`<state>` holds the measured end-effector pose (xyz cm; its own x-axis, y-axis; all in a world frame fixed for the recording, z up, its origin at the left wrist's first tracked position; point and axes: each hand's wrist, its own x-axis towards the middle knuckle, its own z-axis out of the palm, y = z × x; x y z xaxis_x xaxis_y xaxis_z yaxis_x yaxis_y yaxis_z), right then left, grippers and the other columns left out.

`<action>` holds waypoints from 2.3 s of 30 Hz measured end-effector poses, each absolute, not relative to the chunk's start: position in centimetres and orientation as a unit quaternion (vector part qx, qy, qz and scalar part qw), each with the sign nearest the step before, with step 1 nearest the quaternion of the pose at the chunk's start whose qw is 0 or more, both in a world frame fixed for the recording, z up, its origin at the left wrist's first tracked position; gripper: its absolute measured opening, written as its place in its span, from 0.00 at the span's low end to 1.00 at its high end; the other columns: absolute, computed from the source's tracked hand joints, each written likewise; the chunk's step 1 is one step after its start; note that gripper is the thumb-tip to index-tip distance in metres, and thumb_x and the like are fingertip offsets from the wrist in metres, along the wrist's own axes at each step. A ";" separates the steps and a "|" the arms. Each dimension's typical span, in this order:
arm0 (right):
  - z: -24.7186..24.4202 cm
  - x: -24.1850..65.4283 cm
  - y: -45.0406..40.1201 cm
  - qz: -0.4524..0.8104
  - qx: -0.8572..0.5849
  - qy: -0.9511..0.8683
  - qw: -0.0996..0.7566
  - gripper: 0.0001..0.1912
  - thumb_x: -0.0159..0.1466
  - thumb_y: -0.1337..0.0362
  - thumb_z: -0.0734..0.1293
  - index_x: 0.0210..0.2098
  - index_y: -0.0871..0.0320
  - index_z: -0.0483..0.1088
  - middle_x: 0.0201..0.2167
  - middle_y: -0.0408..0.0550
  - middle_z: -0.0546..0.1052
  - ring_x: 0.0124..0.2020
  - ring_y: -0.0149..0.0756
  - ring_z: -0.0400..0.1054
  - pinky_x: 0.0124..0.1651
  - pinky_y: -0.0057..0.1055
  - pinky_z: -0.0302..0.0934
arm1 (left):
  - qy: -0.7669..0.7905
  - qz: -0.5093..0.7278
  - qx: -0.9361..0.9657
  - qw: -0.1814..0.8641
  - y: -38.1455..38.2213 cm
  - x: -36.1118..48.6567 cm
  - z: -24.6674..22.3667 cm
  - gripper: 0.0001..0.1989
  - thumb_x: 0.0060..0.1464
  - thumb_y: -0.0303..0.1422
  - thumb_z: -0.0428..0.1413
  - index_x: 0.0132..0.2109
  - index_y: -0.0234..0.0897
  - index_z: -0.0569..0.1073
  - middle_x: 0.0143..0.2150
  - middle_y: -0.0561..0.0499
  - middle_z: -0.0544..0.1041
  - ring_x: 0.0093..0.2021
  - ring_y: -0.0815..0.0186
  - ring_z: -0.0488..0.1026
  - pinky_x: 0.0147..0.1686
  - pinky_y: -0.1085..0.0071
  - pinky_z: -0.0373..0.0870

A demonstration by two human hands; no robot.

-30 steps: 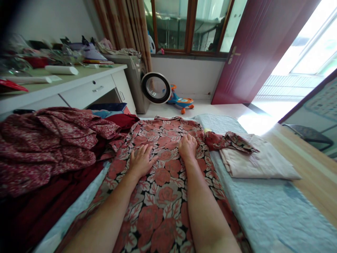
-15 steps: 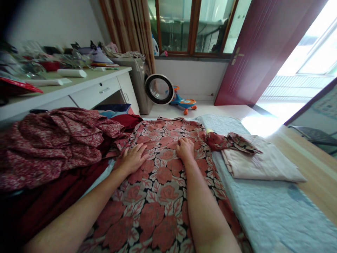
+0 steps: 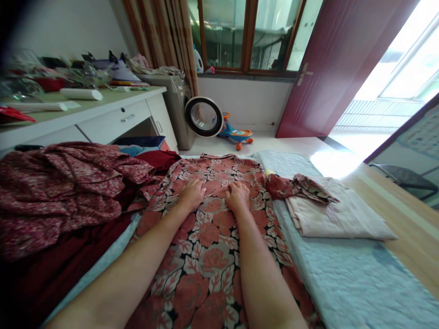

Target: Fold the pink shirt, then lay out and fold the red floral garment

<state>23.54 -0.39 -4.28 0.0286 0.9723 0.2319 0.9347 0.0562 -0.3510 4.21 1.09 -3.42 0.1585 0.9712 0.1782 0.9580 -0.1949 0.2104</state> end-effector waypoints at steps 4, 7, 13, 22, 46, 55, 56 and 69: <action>-4.4 23.6 -0.3 0.049 -0.685 -0.695 0.211 0.16 0.65 0.60 0.62 0.48 0.53 0.75 0.56 0.48 0.72 0.56 0.43 0.62 0.59 0.35 0.51 | 0.689 0.146 0.709 0.039 2.8 2.2 -3.4 0.18 0.62 0.39 0.46 0.52 0.40 0.74 0.57 0.44 0.73 0.58 0.54 0.67 0.56 0.56 0.65; -4.5 23.6 -0.2 0.046 -0.684 -0.696 0.213 0.16 0.64 0.60 0.62 0.48 0.53 0.75 0.56 0.48 0.73 0.56 0.42 0.63 0.60 0.35 0.51 | 0.735 0.133 0.660 0.082 4.3 1.4 -2.9 0.19 0.60 0.40 0.45 0.52 0.41 0.74 0.59 0.43 0.72 0.59 0.52 0.67 0.57 0.52 0.64; -4.5 24.0 0.1 0.042 -0.678 -0.704 0.206 0.17 0.63 0.62 0.63 0.50 0.55 0.75 0.56 0.50 0.73 0.56 0.42 0.63 0.60 0.33 0.52 | 0.772 0.123 0.618 0.088 4.7 2.4 -2.9 0.30 0.58 0.50 0.44 0.60 0.39 0.68 0.64 0.37 0.66 0.64 0.45 0.60 0.59 0.46 0.58; -4.7 25.7 0.3 0.005 -0.776 -0.610 0.162 0.25 0.63 0.51 0.64 0.55 0.55 0.71 0.61 0.59 0.65 0.61 0.53 0.57 0.61 0.44 0.52 | 0.767 0.109 0.631 0.019 3.4 3.4 -3.3 0.28 0.58 0.50 0.47 0.60 0.41 0.68 0.64 0.38 0.66 0.64 0.44 0.59 0.59 0.48 0.57; 0.4 27.8 5.2 0.059 -0.754 -0.654 -0.019 0.20 0.61 0.59 0.67 0.51 0.61 0.74 0.51 0.61 0.75 0.54 0.51 0.68 0.55 0.40 0.61 | 0.586 0.170 0.789 0.072 6.2 3.3 -5.0 0.18 0.57 0.24 0.48 0.52 0.37 0.73 0.58 0.44 0.72 0.61 0.60 0.65 0.60 0.62 0.61; -2.8 25.3 5.3 0.027 -0.627 -0.776 0.059 0.23 0.70 0.52 0.55 0.61 0.51 0.63 0.67 0.49 0.61 0.65 0.44 0.55 0.63 0.42 0.51 | 0.599 0.161 0.783 0.043 5.7 3.2 -4.6 0.18 0.58 0.26 0.47 0.52 0.38 0.73 0.55 0.45 0.73 0.58 0.59 0.65 0.60 0.62 0.60; -2.9 26.0 5.6 0.021 -0.641 -0.765 0.053 0.23 0.70 0.53 0.55 0.61 0.51 0.63 0.66 0.50 0.62 0.65 0.44 0.55 0.63 0.42 0.51 | 0.604 0.159 0.780 0.036 5.6 3.2 -4.5 0.18 0.58 0.27 0.47 0.52 0.38 0.73 0.55 0.45 0.73 0.58 0.58 0.65 0.60 0.61 0.60; -2.6 29.1 9.6 0.019 -0.625 -0.780 0.029 0.22 0.69 0.57 0.57 0.59 0.53 0.68 0.62 0.49 0.68 0.62 0.42 0.60 0.63 0.37 0.53 | 0.707 0.116 0.696 0.045 4.8 3.2 -3.6 0.23 0.55 0.39 0.49 0.59 0.46 0.69 0.65 0.45 0.63 0.67 0.44 0.52 0.60 0.41 0.53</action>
